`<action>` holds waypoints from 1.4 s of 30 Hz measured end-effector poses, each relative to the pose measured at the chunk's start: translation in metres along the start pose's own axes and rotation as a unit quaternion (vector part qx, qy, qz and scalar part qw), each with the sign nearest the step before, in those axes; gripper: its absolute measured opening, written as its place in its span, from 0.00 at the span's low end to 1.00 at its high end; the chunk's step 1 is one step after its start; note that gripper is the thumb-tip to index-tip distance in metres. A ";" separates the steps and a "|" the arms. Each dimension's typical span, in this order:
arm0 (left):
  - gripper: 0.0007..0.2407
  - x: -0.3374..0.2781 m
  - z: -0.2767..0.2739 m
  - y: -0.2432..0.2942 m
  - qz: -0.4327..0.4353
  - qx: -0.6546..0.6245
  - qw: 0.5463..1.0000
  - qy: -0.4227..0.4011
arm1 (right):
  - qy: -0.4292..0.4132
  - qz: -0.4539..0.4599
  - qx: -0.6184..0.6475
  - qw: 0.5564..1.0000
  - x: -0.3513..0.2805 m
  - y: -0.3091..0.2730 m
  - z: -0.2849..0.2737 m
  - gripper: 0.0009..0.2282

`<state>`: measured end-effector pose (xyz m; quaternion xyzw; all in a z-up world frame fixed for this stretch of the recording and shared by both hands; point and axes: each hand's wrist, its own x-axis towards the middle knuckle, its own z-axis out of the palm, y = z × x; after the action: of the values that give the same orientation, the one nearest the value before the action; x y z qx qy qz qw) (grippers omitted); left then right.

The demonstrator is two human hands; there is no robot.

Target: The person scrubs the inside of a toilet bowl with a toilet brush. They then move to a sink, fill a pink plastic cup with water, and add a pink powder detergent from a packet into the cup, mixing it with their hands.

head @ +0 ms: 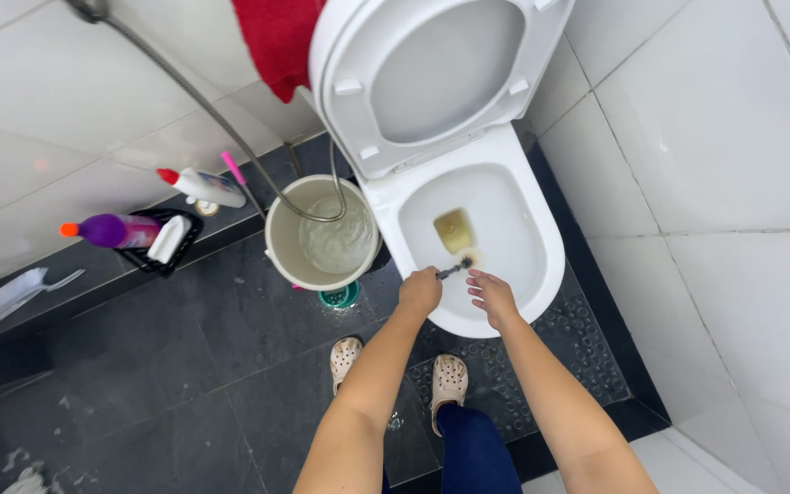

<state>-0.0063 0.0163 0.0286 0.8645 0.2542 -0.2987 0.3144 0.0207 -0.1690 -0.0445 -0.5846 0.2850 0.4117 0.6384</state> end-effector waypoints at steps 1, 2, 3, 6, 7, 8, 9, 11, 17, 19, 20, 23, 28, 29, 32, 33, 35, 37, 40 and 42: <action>0.14 0.016 0.005 0.000 0.004 0.002 1.000 -0.005 | 0.006 0.000 0.004 1.000 0.002 -0.005 -0.002 0.15; 0.13 0.033 0.011 0.001 0.007 0.018 1.000 -0.002 | 0.016 -0.002 -0.003 1.000 0.005 -0.009 -0.004 0.15; 0.13 0.047 0.018 0.001 0.010 0.035 0.999 0.000 | 0.027 -0.003 -0.009 1.000 0.006 -0.012 -0.007 0.14; 0.11 0.100 0.039 -0.016 0.041 0.114 0.993 0.004 | 0.050 -0.016 0.009 0.999 0.020 -0.010 -0.020 0.14; 0.11 0.113 0.048 -0.019 0.046 0.116 0.992 0.000 | 0.056 -0.017 0.012 0.998 0.021 -0.011 -0.024 0.14; 0.10 0.126 0.056 -0.022 0.070 0.151 0.986 0.005 | 0.064 -0.016 0.023 0.998 0.022 -0.013 -0.026 0.14; 0.10 0.138 0.062 -0.026 0.093 0.185 0.978 0.012 | 0.072 -0.014 0.032 0.997 0.024 -0.015 -0.027 0.15; 0.10 0.157 0.076 -0.026 0.097 0.210 0.973 0.010 | 0.079 -0.018 0.045 0.996 0.031 -0.009 -0.031 0.14; 0.10 0.192 0.122 -0.022 0.028 0.177 0.984 0.011 | 0.087 -0.026 0.075 0.993 0.036 0.004 -0.029 0.14; 0.09 0.180 0.120 -0.019 0.012 0.174 0.984 -0.021 | 0.088 -0.025 0.079 0.993 0.030 0.005 -0.025 0.14; 0.09 0.171 0.118 -0.020 0.026 0.165 0.986 -0.014 | 0.088 -0.029 0.084 0.992 0.024 0.005 -0.023 0.14; 0.09 0.143 0.096 -0.029 0.071 0.177 0.982 0.005 | 0.086 -0.033 0.097 0.991 0.015 0.008 -0.017 0.14; 0.11 0.057 0.029 -0.020 0.144 0.206 0.968 0.004 | 0.089 -0.024 0.112 0.989 -0.006 0.009 -0.006 0.14; 0.13 0.039 0.018 -0.018 0.196 0.201 0.960 0.013 | 0.090 -0.021 0.111 0.990 -0.009 0.011 -0.005 0.14; 0.14 0.002 0.001 -0.016 0.265 0.183 0.947 0.001 | 0.093 -0.021 0.115 0.989 -0.019 0.019 -0.001 0.14; 0.14 -0.006 -0.002 -0.016 0.283 0.169 0.944 -0.016 | 0.093 -0.025 0.115 0.989 -0.021 0.021 0.000 0.14; 0.12 -0.003 0.003 -0.027 0.270 0.193 0.943 -0.031 | 0.096 -0.026 0.114 0.988 -0.031 0.022 0.003 0.14; 0.11 0.006 0.003 -0.038 0.258 0.217 0.940 -0.046 | 0.100 -0.027 0.113 0.988 -0.041 0.023 0.009 0.14; 0.10 0.020 -0.009 -0.054 0.174 0.255 0.950 -0.056 | 0.116 -0.026 0.114 0.986 -0.056 0.020 0.023 0.13; 0.10 0.020 -0.022 -0.065 0.154 0.223 0.962 0.029 | 0.119 -0.031 0.108 0.986 -0.067 0.017 0.038 0.13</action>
<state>-0.0252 0.0805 0.0034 0.9497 0.0535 -0.2708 0.1481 -0.0313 -0.1446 0.0092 -0.5652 0.3837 0.2862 0.6719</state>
